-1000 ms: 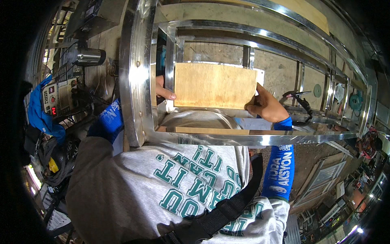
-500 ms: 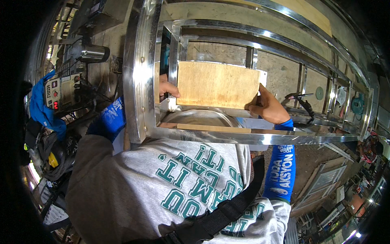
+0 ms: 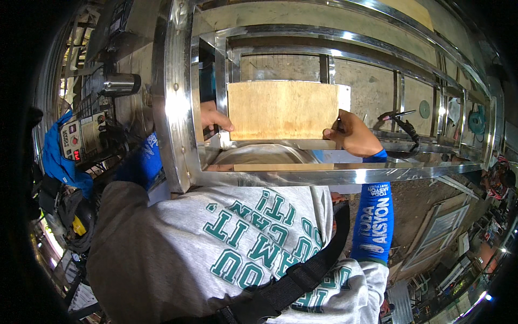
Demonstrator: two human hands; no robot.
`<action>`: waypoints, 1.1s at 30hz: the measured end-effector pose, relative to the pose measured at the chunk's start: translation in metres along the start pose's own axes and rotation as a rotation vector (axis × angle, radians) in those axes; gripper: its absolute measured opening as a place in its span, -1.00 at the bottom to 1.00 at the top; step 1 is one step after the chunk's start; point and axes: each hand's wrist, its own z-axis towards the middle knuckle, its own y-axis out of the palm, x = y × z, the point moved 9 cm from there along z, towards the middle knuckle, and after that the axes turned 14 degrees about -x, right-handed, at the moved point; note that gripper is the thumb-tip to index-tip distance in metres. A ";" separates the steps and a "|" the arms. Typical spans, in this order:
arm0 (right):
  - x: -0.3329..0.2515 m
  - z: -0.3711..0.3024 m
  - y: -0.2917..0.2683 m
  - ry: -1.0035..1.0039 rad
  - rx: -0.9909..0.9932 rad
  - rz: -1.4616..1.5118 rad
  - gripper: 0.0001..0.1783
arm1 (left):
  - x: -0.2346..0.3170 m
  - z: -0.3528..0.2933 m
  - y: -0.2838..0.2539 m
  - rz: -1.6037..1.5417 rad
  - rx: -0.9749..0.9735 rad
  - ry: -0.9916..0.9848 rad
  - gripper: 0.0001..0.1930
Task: The person uses an angle grinder to smooth edges on a metal frame, then uses a welding torch to tack weld joints. They repeatedly position and clamp metal bars and a wooden block within the frame, adjusting alignment and securing pieces.
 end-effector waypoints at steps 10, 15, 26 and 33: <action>0.001 0.000 0.002 0.012 -0.016 0.031 -0.56 | 0.043 -0.036 0.018 -0.061 -0.091 -0.053 -0.72; -0.009 -0.001 0.005 -0.007 -0.006 0.040 -0.58 | 0.037 -0.033 0.017 -0.078 -0.084 -0.088 -0.69; -0.008 0.002 0.004 -0.068 -0.011 0.017 -0.52 | 0.057 -0.061 -0.005 0.166 0.058 0.231 -0.69; -0.001 -0.002 0.003 0.010 -0.021 0.005 -0.52 | 0.094 -0.150 -0.028 0.286 0.330 0.487 -0.65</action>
